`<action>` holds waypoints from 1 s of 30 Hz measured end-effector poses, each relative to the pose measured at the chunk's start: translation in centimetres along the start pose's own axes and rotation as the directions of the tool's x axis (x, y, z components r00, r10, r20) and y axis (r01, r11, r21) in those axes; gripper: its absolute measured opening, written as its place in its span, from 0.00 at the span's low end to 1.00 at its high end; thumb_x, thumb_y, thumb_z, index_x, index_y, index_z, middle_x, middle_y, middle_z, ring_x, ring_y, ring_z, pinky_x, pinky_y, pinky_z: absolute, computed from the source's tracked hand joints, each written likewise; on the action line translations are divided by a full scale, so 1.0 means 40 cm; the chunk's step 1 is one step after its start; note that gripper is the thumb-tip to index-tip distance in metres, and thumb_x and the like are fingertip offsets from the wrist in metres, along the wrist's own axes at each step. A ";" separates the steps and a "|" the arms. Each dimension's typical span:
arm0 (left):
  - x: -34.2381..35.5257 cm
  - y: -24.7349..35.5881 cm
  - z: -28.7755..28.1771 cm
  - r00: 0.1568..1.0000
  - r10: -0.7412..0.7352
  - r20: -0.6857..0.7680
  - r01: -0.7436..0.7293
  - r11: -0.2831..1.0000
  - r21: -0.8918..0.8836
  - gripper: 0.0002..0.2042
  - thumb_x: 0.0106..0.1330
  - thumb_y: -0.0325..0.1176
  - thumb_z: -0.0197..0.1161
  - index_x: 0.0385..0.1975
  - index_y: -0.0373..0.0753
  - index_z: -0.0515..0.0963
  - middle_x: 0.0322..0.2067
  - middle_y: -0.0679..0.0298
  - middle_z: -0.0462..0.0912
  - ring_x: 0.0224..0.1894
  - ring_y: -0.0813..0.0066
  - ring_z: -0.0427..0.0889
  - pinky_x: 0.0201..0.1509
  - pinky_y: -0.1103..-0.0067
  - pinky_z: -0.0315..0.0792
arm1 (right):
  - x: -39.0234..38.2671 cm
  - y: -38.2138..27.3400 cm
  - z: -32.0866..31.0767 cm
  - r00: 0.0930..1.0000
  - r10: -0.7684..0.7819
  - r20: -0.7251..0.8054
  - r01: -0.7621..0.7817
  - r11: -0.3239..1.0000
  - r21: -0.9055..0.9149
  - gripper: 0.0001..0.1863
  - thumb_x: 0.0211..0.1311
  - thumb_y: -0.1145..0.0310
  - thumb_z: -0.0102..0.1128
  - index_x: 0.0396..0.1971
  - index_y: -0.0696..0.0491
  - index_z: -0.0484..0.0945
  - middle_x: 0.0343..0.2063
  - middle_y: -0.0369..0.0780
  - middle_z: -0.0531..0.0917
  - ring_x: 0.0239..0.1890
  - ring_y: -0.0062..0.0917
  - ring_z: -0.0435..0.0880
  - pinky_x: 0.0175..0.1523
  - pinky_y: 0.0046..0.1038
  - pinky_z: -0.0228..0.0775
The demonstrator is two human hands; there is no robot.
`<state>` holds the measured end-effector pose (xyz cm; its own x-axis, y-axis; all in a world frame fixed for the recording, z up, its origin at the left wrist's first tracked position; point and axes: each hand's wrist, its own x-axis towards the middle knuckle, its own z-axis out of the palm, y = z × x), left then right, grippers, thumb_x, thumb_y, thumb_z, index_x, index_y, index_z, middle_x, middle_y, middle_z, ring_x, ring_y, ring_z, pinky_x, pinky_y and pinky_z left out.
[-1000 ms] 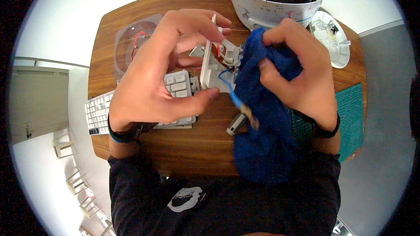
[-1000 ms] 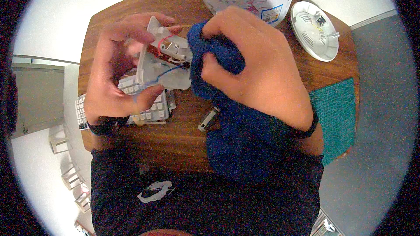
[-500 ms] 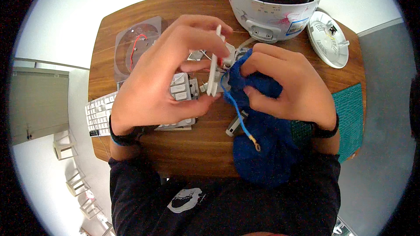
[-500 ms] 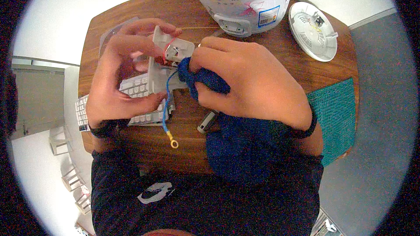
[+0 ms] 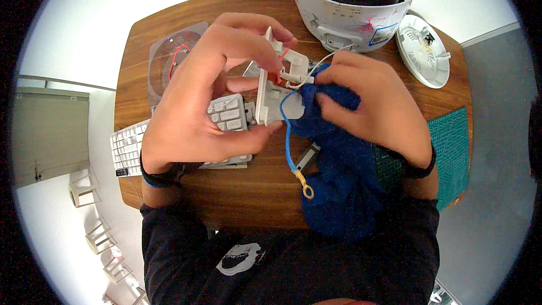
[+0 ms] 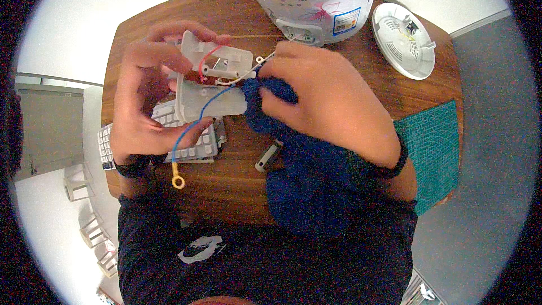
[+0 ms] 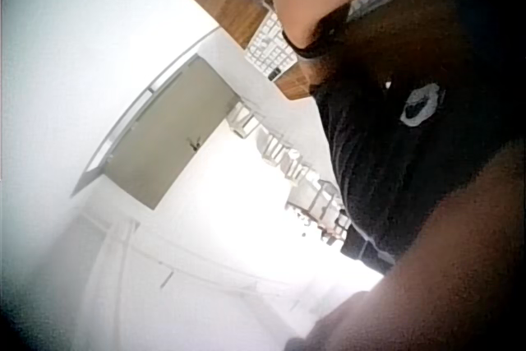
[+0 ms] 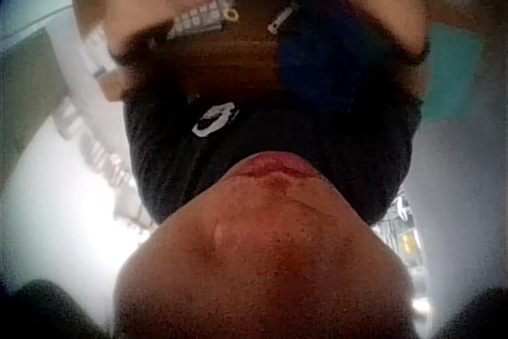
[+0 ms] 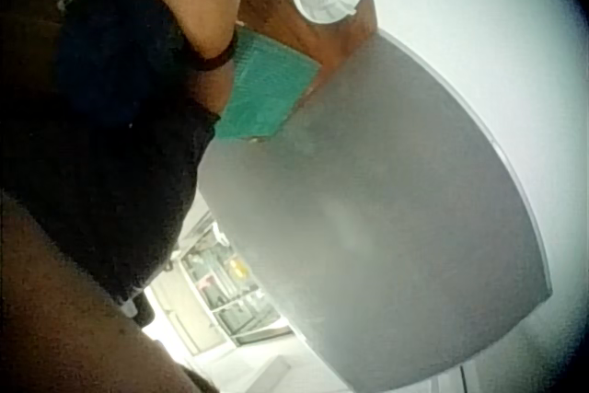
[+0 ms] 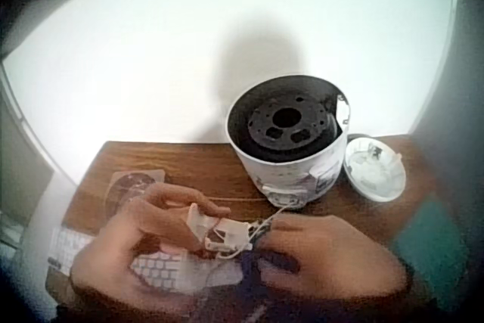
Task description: The person cleans a small white plastic component with a blue cloth, then proceeds to assemble it into a larger white appliance base. They connect wires and secure the component inside the base, working with various small parts and tools on a wooden table.
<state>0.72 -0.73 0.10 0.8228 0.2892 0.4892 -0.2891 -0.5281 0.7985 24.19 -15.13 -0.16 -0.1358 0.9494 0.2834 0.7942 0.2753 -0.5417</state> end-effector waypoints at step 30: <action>0.000 0.010 0.002 0.956 -0.164 0.241 0.154 0.986 0.062 0.42 0.61 0.15 0.71 0.74 0.39 0.56 0.77 0.45 0.64 0.78 0.51 0.69 0.77 0.58 0.71 | 0.015 -0.042 0.004 0.948 -0.159 -0.275 0.143 0.987 -0.077 0.15 0.54 0.73 0.80 0.38 0.54 0.82 0.33 0.43 0.78 0.34 0.41 0.82 0.37 0.37 0.75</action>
<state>0.65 -0.99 0.40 0.9525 0.1710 0.2520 -0.1281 -0.5258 0.8409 22.70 -14.99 0.81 -0.0925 0.8148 0.5723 0.8101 0.3958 -0.4326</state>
